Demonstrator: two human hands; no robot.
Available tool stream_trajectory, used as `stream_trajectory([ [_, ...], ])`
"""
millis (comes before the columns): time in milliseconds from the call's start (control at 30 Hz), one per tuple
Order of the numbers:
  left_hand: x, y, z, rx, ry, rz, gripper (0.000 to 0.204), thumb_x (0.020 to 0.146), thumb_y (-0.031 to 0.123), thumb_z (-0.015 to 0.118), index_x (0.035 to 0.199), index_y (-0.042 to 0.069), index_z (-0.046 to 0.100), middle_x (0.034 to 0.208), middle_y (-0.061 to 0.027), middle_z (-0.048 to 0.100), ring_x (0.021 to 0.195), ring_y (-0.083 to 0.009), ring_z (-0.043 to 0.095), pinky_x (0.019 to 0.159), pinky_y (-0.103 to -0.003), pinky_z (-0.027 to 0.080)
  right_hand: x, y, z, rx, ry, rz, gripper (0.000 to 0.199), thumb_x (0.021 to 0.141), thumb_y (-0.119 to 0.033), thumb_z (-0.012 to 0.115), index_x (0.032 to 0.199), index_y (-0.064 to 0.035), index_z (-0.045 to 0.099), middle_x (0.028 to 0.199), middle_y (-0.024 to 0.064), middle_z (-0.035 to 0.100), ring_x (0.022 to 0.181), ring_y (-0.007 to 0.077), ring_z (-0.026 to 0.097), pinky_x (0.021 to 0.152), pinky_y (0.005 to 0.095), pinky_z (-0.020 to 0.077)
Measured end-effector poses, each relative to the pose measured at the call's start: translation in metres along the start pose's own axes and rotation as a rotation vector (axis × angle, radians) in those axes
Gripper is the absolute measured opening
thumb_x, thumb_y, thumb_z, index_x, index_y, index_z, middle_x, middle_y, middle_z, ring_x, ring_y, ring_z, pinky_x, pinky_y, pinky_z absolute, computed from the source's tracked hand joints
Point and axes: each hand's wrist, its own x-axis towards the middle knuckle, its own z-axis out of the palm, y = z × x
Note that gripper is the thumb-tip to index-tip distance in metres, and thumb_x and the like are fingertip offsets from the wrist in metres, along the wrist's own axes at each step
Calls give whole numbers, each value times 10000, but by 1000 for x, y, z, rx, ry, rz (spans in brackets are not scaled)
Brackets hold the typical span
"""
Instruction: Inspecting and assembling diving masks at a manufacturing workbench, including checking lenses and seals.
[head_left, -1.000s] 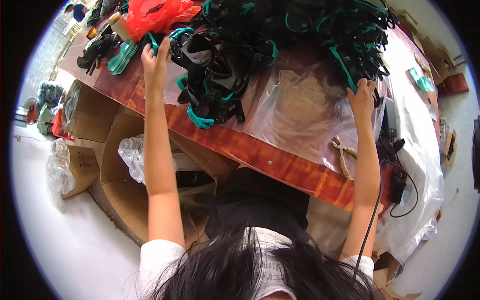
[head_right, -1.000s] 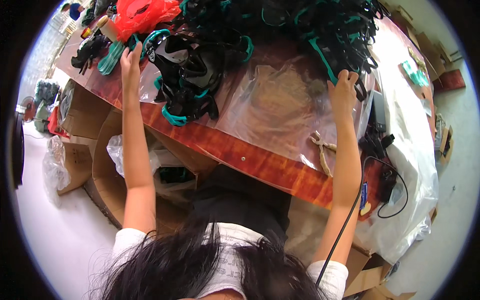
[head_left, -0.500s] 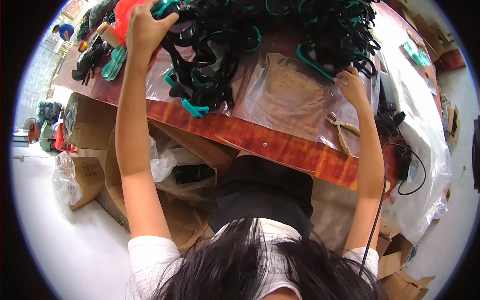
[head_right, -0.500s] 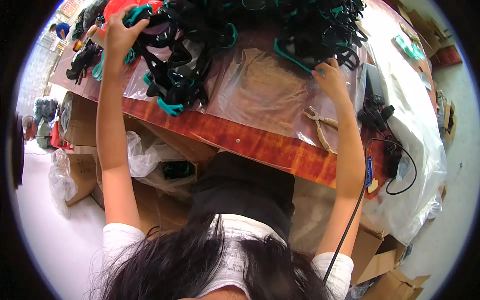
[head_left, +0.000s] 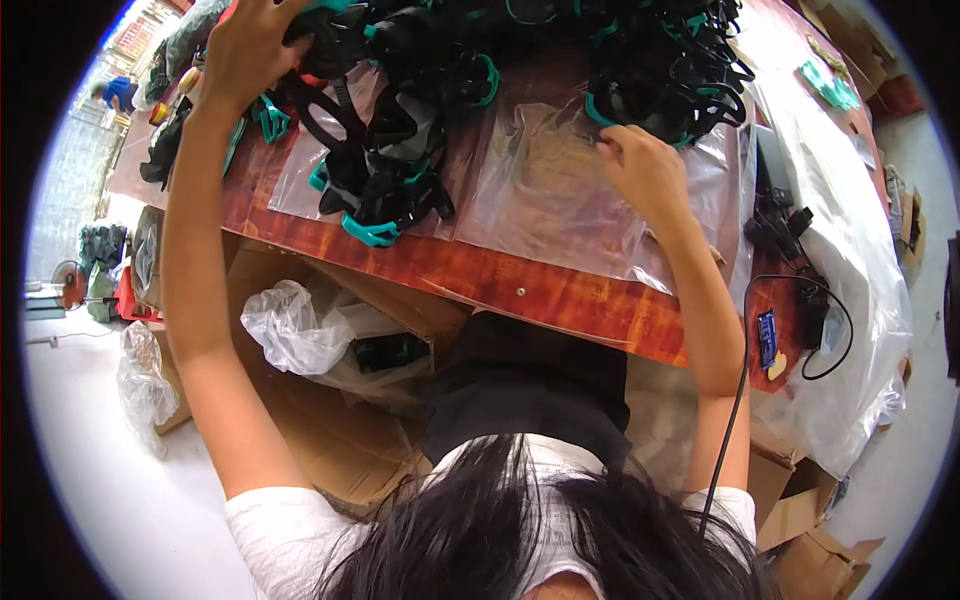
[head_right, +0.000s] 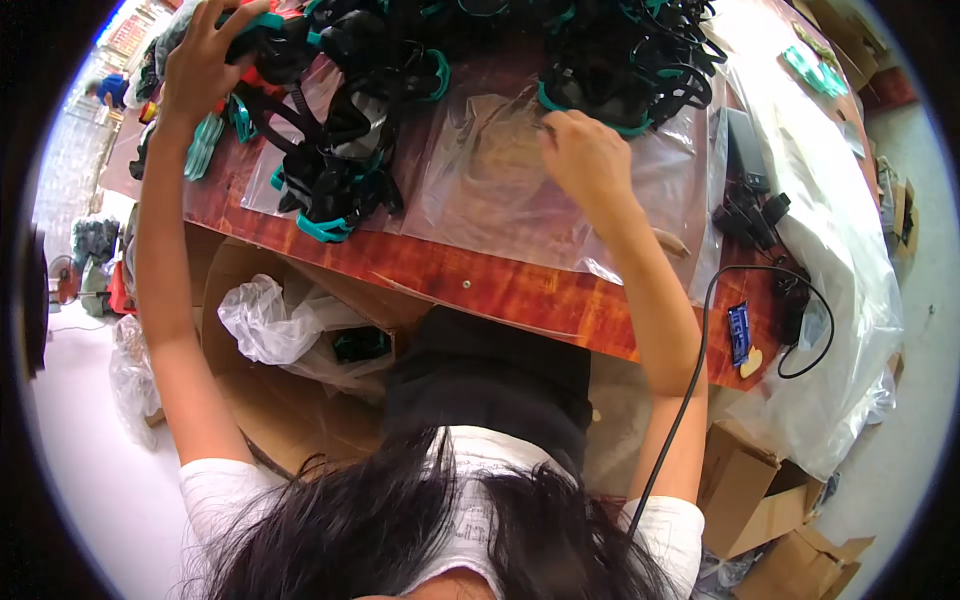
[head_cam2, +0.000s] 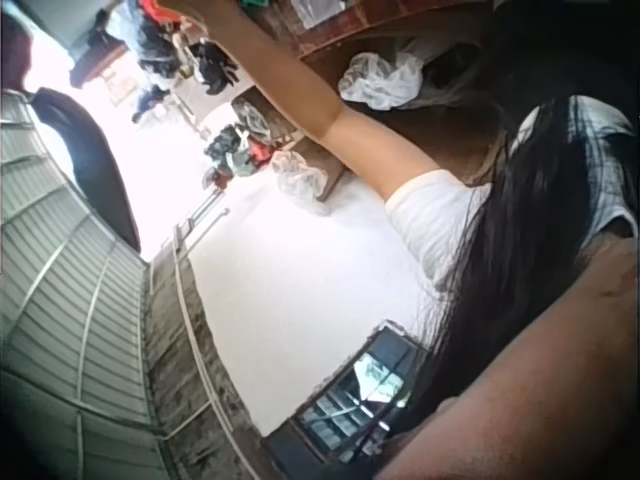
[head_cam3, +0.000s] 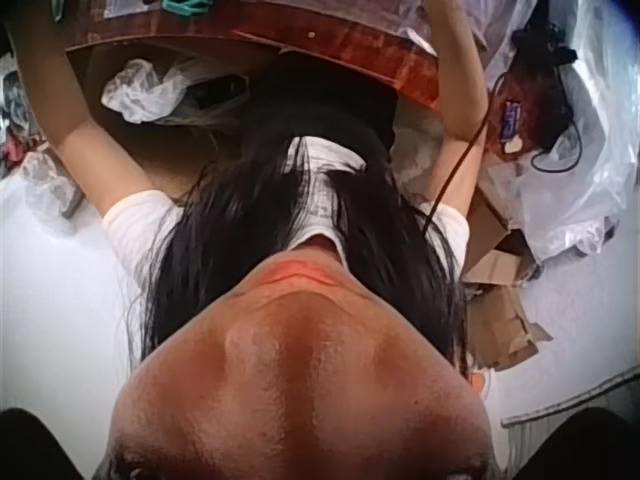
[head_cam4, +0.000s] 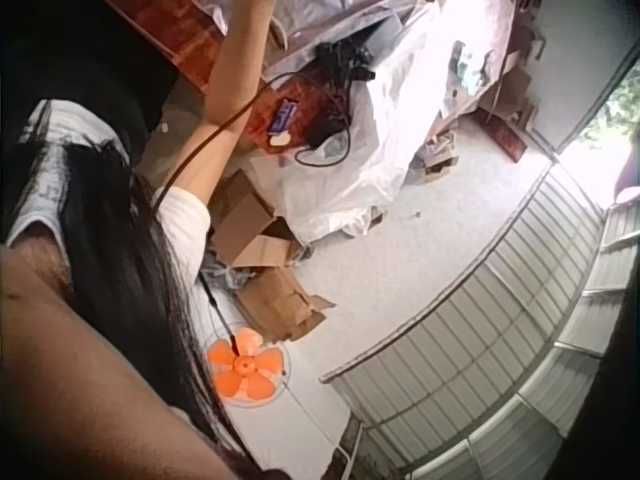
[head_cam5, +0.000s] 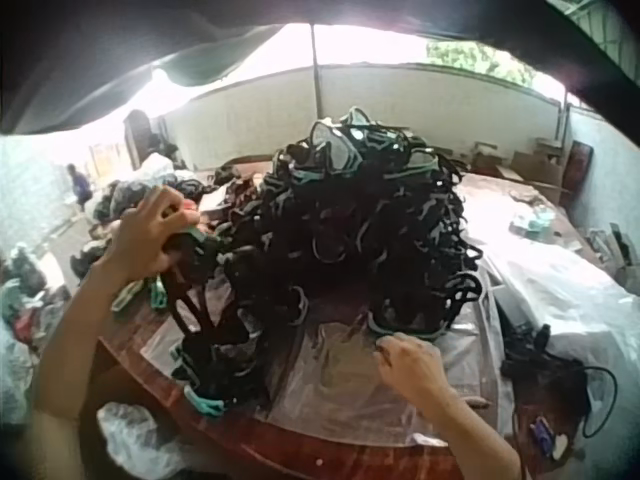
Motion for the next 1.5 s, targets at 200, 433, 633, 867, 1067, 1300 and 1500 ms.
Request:
stream_trajectory([
  [200,-9,-14,-18,316,352,-358,471,685,222,811,1120,138,651,1063,-59,605,980,-252,574,781,-359,489,13,-42,7,335,-45,-20,338,862,-234,646,1174,-106,652,998,123,697,882,325,669,778,409,535],
  [433,-12,29,-21,-55,716,-106,383,650,305,831,963,150,671,1027,-95,626,1015,-282,588,855,-444,510,20,-58,-7,1404,67,-22,591,1012,-414,487,1473,-79,328,1346,138,530,927,170,658,733,298,526],
  [633,-9,167,42,-574,927,503,340,698,135,697,996,260,593,1148,-111,513,1005,-357,599,748,-473,620,-33,-31,-28,847,-124,-324,411,892,-48,663,1290,-8,569,1162,62,650,967,99,615,751,243,533],
  [867,-26,223,55,-1108,404,-106,899,620,57,837,1382,208,386,1526,-238,253,1327,-460,405,1015,-485,465,-96,-37,-44,945,189,102,460,757,147,654,1180,-31,626,1132,85,579,928,159,645,732,252,554],
  [1067,-34,255,54,-1220,455,-276,1276,561,31,882,1526,199,65,1510,-272,236,1350,-490,364,1079,-577,352,-102,-44,-49,489,459,-162,390,766,121,659,1116,-50,685,1096,116,587,817,197,650,665,267,532],
  [1300,-36,252,54,-1072,547,-260,1175,551,-34,809,1511,165,160,1464,-246,343,1310,-457,429,1038,-534,405,-108,-45,-46,494,502,-195,341,824,80,646,1132,-55,699,1096,117,587,803,194,648,684,259,530],
  [1500,-33,246,15,-1037,275,-423,956,486,216,894,1321,18,473,1297,-118,590,984,-280,608,890,-378,472,-106,-42,-55,839,362,167,335,883,81,600,1193,-27,666,1040,15,603,776,41,486,635,154,377],
])
